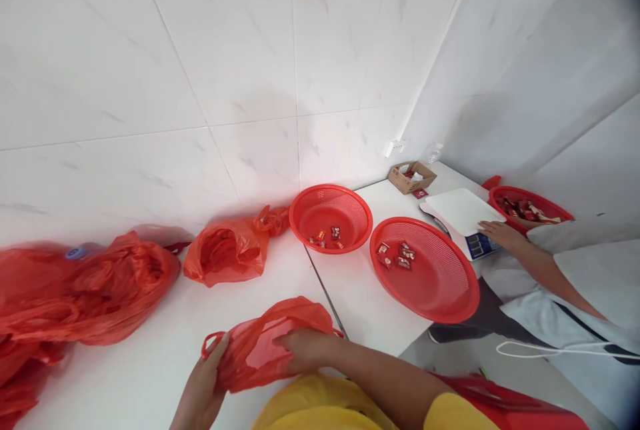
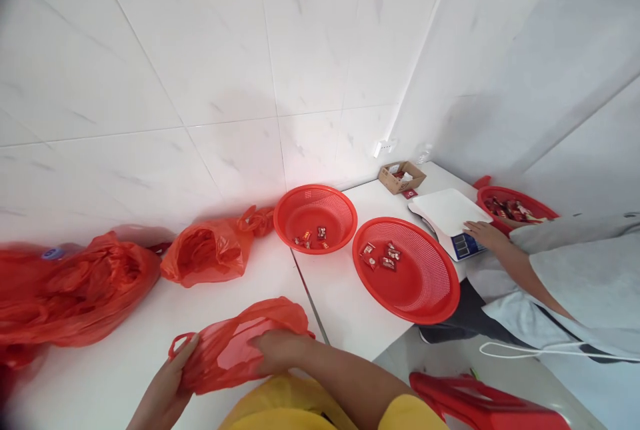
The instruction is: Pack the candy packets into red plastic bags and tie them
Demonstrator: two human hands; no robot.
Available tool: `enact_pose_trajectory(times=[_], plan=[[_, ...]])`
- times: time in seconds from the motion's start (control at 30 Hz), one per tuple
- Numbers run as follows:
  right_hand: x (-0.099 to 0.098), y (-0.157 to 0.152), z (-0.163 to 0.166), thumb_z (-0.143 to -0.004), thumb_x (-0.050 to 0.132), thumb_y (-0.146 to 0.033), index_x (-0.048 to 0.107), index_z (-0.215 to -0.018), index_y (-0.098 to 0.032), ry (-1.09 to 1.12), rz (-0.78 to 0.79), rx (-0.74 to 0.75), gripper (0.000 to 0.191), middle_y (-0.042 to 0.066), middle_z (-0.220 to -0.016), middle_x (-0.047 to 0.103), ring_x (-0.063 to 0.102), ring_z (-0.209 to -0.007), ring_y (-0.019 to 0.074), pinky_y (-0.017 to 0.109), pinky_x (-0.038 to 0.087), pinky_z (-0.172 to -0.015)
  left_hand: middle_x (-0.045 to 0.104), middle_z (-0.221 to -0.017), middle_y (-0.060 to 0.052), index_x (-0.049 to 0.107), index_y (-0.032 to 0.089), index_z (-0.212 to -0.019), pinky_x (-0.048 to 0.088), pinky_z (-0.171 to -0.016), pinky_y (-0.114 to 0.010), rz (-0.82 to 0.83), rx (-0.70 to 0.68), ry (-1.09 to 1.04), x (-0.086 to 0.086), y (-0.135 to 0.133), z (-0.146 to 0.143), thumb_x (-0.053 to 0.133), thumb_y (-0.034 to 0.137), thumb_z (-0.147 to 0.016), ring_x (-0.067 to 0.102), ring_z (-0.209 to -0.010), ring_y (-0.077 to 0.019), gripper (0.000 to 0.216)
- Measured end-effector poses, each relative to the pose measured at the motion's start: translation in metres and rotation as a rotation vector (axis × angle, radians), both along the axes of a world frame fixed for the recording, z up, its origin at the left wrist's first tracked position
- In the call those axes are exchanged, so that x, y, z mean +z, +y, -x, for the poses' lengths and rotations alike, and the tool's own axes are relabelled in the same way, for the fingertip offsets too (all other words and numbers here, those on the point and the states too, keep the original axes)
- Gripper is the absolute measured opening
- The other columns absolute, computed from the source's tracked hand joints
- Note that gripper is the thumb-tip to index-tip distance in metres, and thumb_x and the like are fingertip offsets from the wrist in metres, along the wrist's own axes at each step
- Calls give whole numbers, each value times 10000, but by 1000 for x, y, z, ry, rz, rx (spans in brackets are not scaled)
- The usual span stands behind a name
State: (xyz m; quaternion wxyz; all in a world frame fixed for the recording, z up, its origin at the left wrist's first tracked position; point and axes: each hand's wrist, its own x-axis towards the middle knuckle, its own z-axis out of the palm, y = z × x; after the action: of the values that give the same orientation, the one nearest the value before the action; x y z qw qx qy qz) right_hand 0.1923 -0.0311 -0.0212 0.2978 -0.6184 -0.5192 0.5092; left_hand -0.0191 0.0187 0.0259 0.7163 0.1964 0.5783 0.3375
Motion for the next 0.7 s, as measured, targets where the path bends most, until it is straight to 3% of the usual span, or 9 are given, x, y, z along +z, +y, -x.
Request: enact_pose_trajectory(times=[0.07, 0.1, 0.13, 0.2, 0.27, 0.37, 0.5, 0.7], plan=[[23, 2, -5, -582, 784, -318, 714, -1044, -360, 113, -4, 268, 469, -35, -836, 716, 625, -736, 176, 269, 472, -667, 686, -650, -5, 640, 180, -787, 546, -575, -255, 40, 52, -12, -6, 1, 2, 686, 249, -777, 667, -596, -172, 84], [33, 7, -10, -681, 719, -351, 682, -1117, -348, 162, -28, 319, 437, -32, -872, 716, 633, -764, 166, 262, 478, -690, 688, -651, -9, 642, 173, -788, 548, -574, -254, 58, 83, -12, -9, 1, 2, 669, 236, -795, 666, -587, -167, 68], [41, 13, -18, -755, 654, -366, 666, -1146, -323, 181, -69, 288, 394, -25, -880, 713, 637, -774, 155, 256, 482, -700, 688, -648, -13, 646, 165, -790, 549, -571, -251, 73, 115, -11, -10, 1, 2, 650, 219, -811, 664, -577, -162, 58], [49, 32, -40, -826, 574, -361, 666, -1121, -275, 67, -172, 60, 321, -11, -866, 705, 637, -763, 141, 248, 489, -701, 683, -628, -16, 649, 151, -774, 547, -561, -241, 97, 175, -7, -11, 0, 0, 620, 183, -833, 654, -549, -151, 73], [48, 53, -67, -855, 521, -316, 670, -1063, -250, -176, -258, -229, 264, 8, -924, 696, 639, -815, 143, 258, 495, -756, 674, -603, -11, 644, 147, -739, 543, -551, -229, 105, 217, -9, -8, -1, -1, 600, 163, -847, 637, -512, -137, 117], [41, 81, -109, -855, 463, -216, 644, -1071, -202, -373, -265, -422, 282, 75, -1107, 632, 600, -1018, 188, 315, 459, -901, 657, -562, 2, 627, 149, -688, 544, -545, -224, 93, 261, -13, -1, 0, -2, 594, 151, -852, 602, -455, -119, 168], [28, 108, -155, -819, 513, -191, 583, -1178, -174, -507, -196, -453, 367, 124, -1266, 517, 534, -1149, 228, 340, 412, -971, 688, -604, -13, 653, 143, -745, 557, -569, -232, 113, 344, -16, 6, 1, 3, 581, 133, -862, 633, -498, -130, 137], [4, 144, -189, -725, 658, -219, 492, -1319, -176, -598, 58, -355, 618, 168, -1349, 475, 578, -1097, 271, 341, 442, -883, 720, -669, -32, 676, 149, -786, 566, -599, -237, 124, 371, -42, 5, -1, 7, 587, 162, -868, 672, -564, -150, 121]])
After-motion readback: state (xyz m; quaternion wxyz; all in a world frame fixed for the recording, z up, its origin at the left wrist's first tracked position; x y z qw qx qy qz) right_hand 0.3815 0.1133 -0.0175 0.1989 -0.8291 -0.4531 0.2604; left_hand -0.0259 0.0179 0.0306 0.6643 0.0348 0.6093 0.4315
